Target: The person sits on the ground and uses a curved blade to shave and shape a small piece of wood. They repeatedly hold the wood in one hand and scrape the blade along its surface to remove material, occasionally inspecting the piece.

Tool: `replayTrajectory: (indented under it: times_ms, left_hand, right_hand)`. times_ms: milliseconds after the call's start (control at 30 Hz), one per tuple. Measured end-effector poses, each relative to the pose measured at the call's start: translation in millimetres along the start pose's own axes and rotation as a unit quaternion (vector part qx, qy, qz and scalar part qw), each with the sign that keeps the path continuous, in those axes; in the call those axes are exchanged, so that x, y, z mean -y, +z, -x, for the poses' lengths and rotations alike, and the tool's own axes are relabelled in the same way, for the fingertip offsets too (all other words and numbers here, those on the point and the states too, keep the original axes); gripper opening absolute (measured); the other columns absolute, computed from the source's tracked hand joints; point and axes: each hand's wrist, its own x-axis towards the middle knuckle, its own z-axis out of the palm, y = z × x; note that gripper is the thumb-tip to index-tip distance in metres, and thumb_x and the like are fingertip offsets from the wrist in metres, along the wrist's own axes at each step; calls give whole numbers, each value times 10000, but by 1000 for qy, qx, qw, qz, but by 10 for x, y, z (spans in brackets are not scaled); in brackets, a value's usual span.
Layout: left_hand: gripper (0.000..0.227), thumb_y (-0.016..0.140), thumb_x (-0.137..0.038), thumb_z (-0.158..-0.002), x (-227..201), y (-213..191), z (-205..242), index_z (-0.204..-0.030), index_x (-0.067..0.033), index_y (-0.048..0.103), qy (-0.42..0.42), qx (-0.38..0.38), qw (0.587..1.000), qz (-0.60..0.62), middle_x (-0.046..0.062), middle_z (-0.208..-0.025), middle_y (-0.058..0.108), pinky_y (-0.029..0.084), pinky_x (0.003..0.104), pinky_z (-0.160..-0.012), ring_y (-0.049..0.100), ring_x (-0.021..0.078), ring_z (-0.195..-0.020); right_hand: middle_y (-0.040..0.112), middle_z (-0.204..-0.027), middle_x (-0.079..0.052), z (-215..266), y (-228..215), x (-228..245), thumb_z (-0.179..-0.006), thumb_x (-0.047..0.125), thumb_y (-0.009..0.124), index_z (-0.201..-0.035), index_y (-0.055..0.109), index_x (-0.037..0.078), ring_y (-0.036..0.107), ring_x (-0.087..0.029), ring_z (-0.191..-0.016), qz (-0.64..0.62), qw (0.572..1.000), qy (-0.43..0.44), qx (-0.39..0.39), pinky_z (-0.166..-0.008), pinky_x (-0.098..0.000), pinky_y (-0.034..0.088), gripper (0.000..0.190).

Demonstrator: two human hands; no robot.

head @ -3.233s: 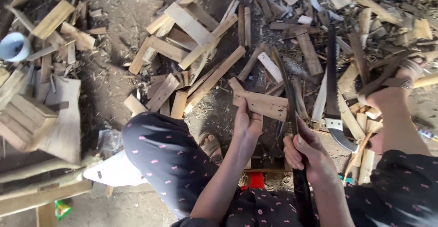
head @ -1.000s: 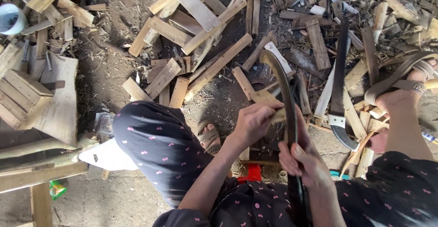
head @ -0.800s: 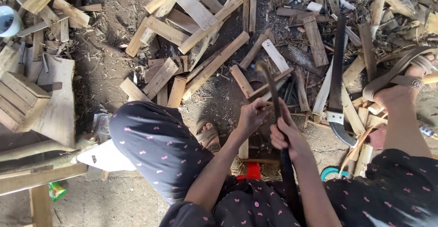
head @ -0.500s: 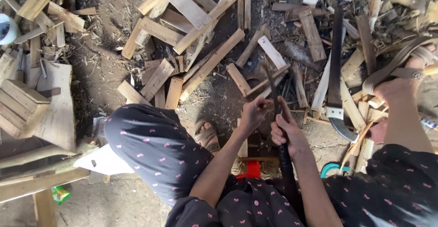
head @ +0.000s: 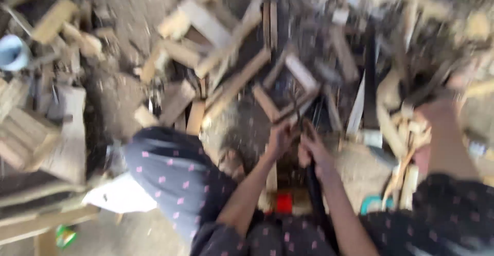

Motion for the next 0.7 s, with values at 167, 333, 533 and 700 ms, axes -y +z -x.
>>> replayTrajectory:
  times_ms: [167, 333, 533, 700]
  left_hand:
    - [145, 595, -115, -770, -631, 697, 202, -660, -84, 507, -57, -84, 985, -137, 9, -613, 412, 319, 265, -549, 386, 122, -575]
    - [132, 714, -61, -730, -368, 197, 105, -798, -22, 607, 228, 29, 764, -603, 138, -664, 596, 449, 334, -601, 617, 288, -679]
    - [399, 663, -214, -771, -1051, 805, 364, -1155, -244, 560, 131, 169, 679, -702, 138, -927, 694, 484, 492, -829, 634, 402, -920]
    - [200, 643, -190, -741, -1484, 1192, 495, -937, -230, 635, 103, 167, 597, -778, 36, -909, 687, 507, 450, -828, 637, 329, -932]
  right_hand:
    - [521, -728, -105, -25, -19, 182, -915, 197, 544, -1421, 348, 348, 525, -211, -509, 12, 1000, -5, -7, -476, -284, 403, 563]
    - [457, -412, -83, -94, -70, 21, -941, 140, 469, -1452, 260, 256, 469, -142, -283, 20, 996, -61, 55, -281, -227, 372, 565]
    - [300, -458, 52, 281, -147, 456, -925, 327, 442, -1339, 420, 435, 363, -77, -264, -170, 973, 30, 154, -281, -192, 290, 428]
    - [580, -537, -213, 808, 277, 835, -792, 283, 654, -893, 567, 19, 624, -369, -390, 130, 991, -5, 8, -348, -411, 490, 295]
